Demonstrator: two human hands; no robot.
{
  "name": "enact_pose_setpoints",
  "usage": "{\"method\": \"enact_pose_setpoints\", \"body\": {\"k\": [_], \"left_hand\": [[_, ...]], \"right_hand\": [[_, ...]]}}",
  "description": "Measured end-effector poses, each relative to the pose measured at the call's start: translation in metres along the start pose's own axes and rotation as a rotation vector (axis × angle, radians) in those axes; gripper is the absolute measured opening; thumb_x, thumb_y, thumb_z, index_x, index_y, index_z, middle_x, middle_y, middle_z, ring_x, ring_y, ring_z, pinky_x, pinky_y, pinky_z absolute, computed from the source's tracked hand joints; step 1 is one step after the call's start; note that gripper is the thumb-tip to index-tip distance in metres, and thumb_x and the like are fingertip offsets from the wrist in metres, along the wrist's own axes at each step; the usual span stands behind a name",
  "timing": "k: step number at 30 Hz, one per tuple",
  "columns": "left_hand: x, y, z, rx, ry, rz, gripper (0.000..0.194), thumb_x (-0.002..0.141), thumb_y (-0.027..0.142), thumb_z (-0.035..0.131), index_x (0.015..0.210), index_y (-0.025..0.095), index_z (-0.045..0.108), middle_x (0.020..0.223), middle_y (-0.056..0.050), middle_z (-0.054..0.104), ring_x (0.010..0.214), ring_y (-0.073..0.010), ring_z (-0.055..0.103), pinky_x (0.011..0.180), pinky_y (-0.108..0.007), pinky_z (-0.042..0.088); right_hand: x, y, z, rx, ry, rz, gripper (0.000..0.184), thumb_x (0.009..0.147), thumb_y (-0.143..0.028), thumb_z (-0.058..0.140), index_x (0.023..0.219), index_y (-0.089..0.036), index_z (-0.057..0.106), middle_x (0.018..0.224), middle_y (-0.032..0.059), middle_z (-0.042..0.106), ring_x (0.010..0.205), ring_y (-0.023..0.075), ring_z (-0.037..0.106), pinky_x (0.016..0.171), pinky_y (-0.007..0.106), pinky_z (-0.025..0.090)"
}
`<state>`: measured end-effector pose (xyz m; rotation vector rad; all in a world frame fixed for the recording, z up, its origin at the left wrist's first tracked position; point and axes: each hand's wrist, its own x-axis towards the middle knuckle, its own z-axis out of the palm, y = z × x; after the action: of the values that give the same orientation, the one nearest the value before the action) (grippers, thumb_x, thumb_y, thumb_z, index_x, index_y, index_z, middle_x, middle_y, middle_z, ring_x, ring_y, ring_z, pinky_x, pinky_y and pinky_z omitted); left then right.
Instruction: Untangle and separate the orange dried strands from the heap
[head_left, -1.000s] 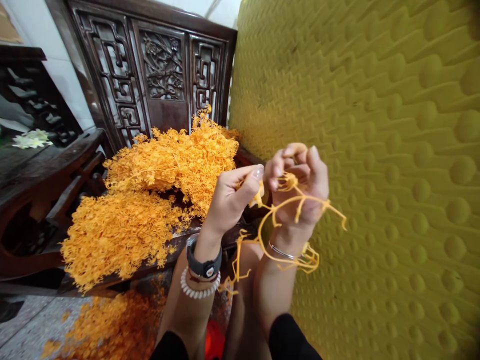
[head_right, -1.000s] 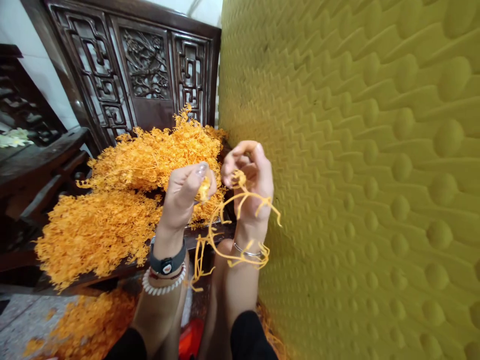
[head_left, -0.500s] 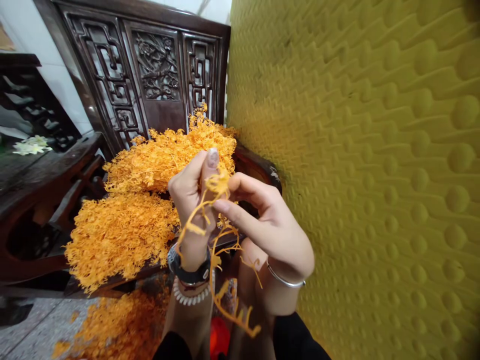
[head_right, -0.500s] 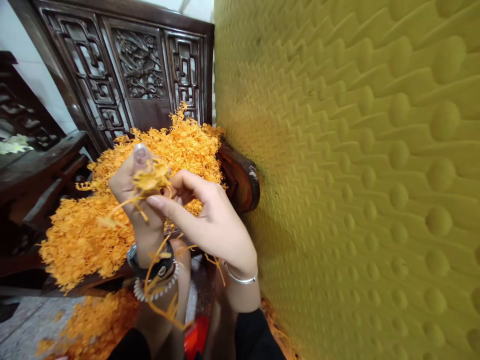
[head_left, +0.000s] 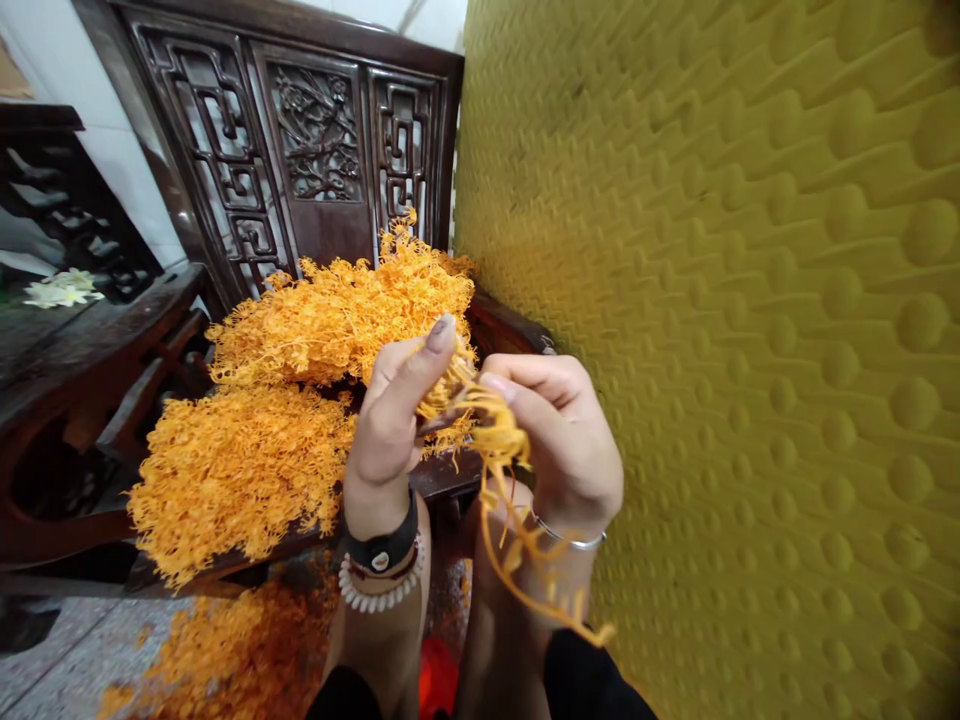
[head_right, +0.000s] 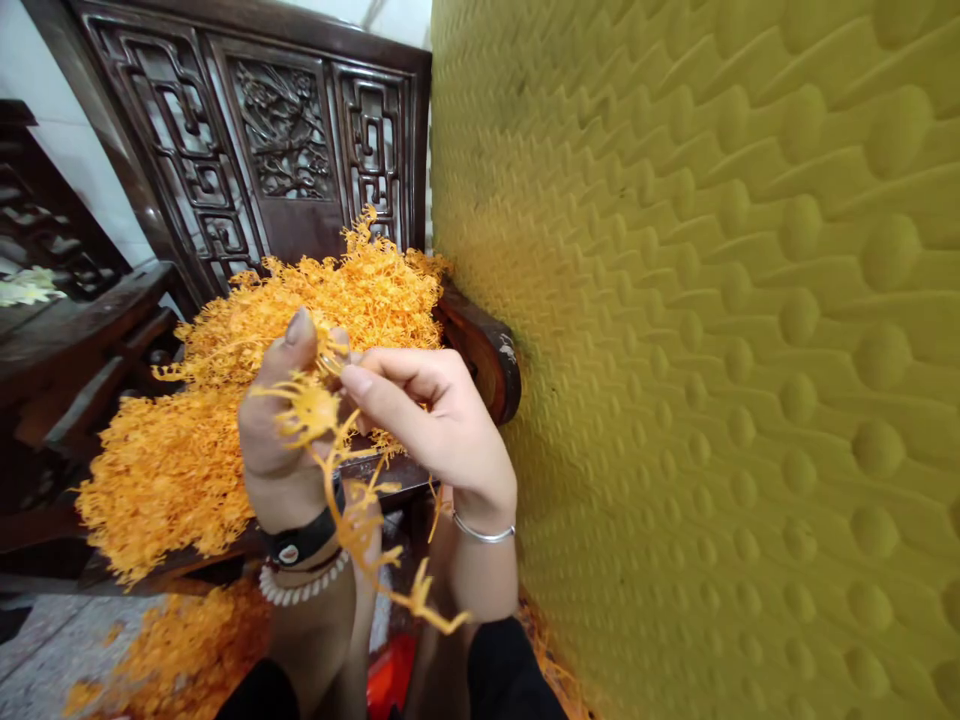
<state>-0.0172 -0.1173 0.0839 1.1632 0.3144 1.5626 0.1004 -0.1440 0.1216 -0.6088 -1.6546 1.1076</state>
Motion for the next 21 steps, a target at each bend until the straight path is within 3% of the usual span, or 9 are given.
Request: {"method": "enact_pose_setpoints", "body": {"k": [3,9,21], "left_hand": [[0.0,0.003,0.011,-0.128,-0.065,-0.02,0.042,0.086,0.043,0.052,0.052,0.019,0.044,0.045,0.004,0.035,0.037,-0.0063,0.029,0.035,-0.025,0.023],[-0.002,0.004,0.026,-0.136,0.032,0.086,0.041,0.084,0.037,0.057,0.052,0.018,0.041,0.047,0.004,0.035,0.039,-0.0051,0.032,0.036,-0.023,0.023],[-0.002,0.0,0.031,-0.219,0.136,0.092,0.042,0.079,0.036,0.064,0.051,0.016,0.041,0.049,0.005,0.038,0.035,-0.0018,0.03,0.029,-0.018,0.019]], "right_hand": [[0.002,0.006,-0.001,0.063,0.065,-0.083,0.032,0.082,-0.024,0.056,0.052,-0.016,0.048,0.047,-0.0055,0.038,0.042,0.0041,0.029,0.043,0.022,0.023],[0.005,0.012,0.004,0.256,0.161,-0.132,0.034,0.072,-0.026,0.059,0.044,-0.017,0.042,0.041,-0.0054,0.033,0.039,0.0052,0.024,0.04,0.023,0.018],[0.019,0.026,0.001,0.334,0.081,-0.41,0.033,0.072,-0.023,0.049,0.044,-0.019,0.032,0.036,-0.0078,0.023,0.032,0.0037,0.013,0.034,0.021,0.014]]}}
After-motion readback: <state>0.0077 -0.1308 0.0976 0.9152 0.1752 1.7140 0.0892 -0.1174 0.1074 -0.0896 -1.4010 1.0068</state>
